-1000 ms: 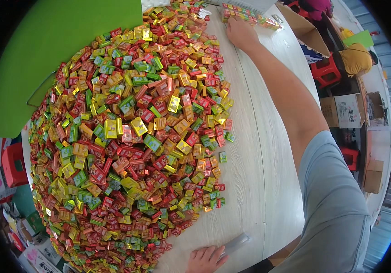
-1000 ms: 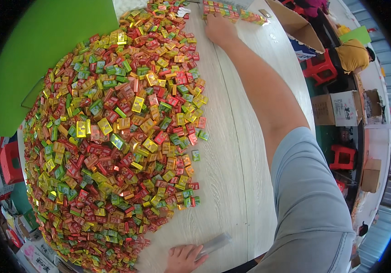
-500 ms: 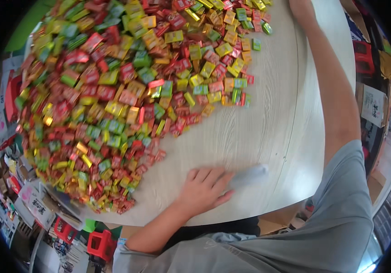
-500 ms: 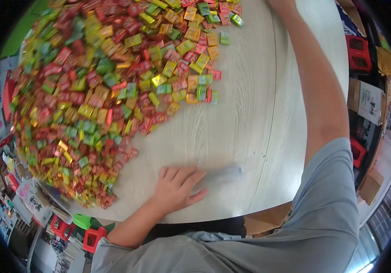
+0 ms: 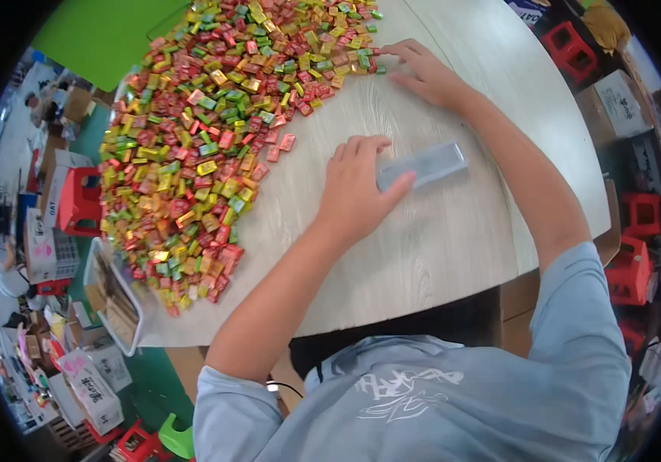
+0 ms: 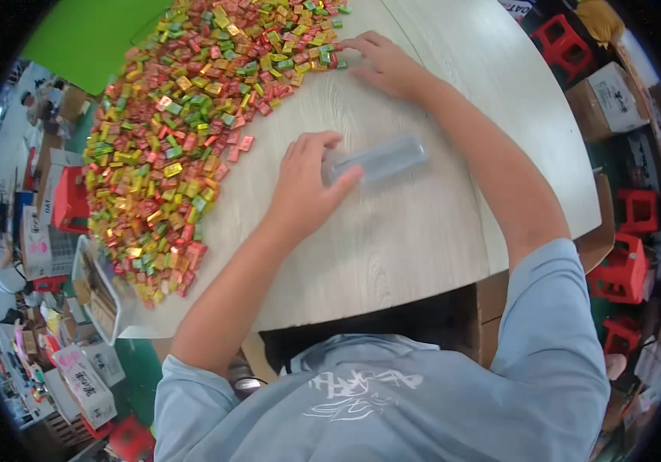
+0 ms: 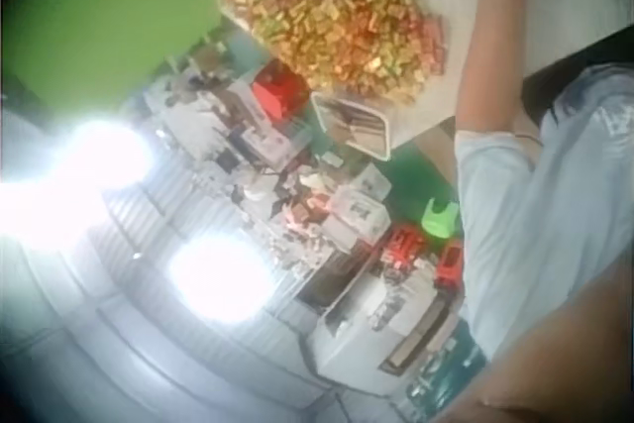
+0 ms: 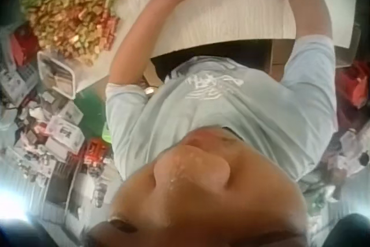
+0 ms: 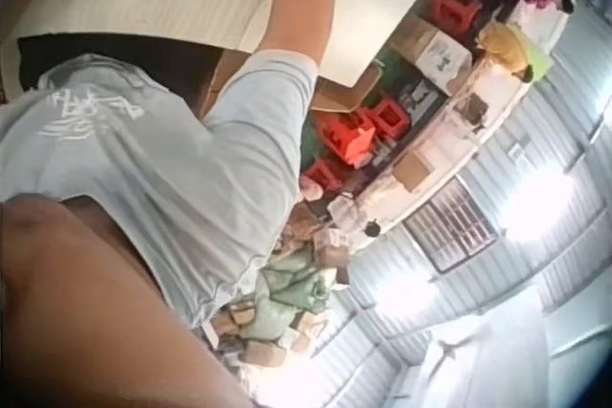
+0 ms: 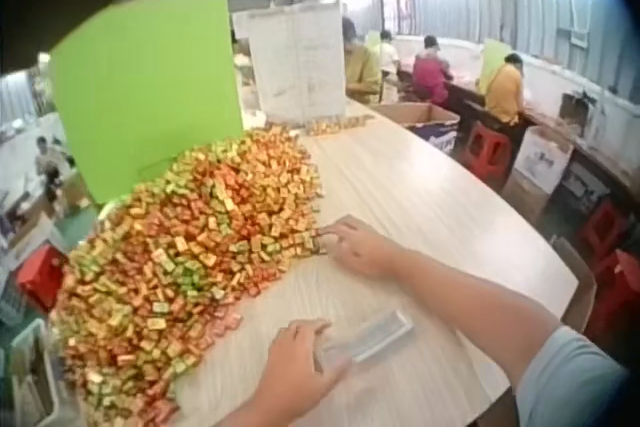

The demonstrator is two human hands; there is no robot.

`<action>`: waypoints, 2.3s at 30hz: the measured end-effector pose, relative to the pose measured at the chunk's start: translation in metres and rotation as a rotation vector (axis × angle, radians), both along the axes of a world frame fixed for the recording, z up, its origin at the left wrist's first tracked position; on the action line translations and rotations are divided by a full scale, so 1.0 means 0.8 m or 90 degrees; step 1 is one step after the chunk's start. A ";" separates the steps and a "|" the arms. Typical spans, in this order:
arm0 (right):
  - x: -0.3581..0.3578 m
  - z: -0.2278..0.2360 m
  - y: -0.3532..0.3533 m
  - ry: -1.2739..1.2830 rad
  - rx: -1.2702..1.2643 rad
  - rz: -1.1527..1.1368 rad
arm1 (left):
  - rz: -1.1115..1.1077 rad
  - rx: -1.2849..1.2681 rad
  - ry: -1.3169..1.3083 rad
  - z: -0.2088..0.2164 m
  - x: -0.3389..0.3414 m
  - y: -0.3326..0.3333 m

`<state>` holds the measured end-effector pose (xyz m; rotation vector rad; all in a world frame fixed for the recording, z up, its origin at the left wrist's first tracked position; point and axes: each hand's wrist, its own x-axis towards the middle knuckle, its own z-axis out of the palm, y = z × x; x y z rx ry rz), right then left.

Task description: The recorder is sorting and stacking small wrapped candies into a plastic mold.

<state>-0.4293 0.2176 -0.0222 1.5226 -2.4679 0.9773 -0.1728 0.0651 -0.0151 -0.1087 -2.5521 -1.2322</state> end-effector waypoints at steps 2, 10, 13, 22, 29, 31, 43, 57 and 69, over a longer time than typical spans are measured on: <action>0.004 0.007 -0.004 0.071 -0.009 -0.002 | -0.004 -0.032 0.036 -0.003 -0.016 -0.010; 0.021 0.000 -0.009 0.151 0.038 -0.040 | 0.096 -0.414 0.086 0.042 -0.099 -0.051; 0.031 0.000 -0.013 0.187 0.022 -0.024 | 0.108 -0.575 0.142 0.034 -0.132 -0.059; 0.013 0.011 0.014 0.075 0.030 -0.046 | 0.047 -0.562 0.123 0.007 -0.158 -0.061; 0.023 0.010 0.018 0.072 0.023 0.016 | -0.057 -0.439 0.070 0.030 -0.106 -0.043; 0.033 0.015 0.018 0.037 0.012 0.070 | -0.067 -0.395 0.065 0.030 -0.082 -0.044; 0.151 0.058 -0.008 -0.201 0.179 0.141 | -0.056 -0.231 0.025 0.019 0.036 -0.091; 0.215 0.063 -0.016 -0.191 0.218 0.038 | -0.069 -0.331 0.030 0.033 0.053 -0.113; 0.220 0.050 -0.019 -0.105 0.112 0.099 | -0.102 -0.241 0.036 0.022 0.045 -0.107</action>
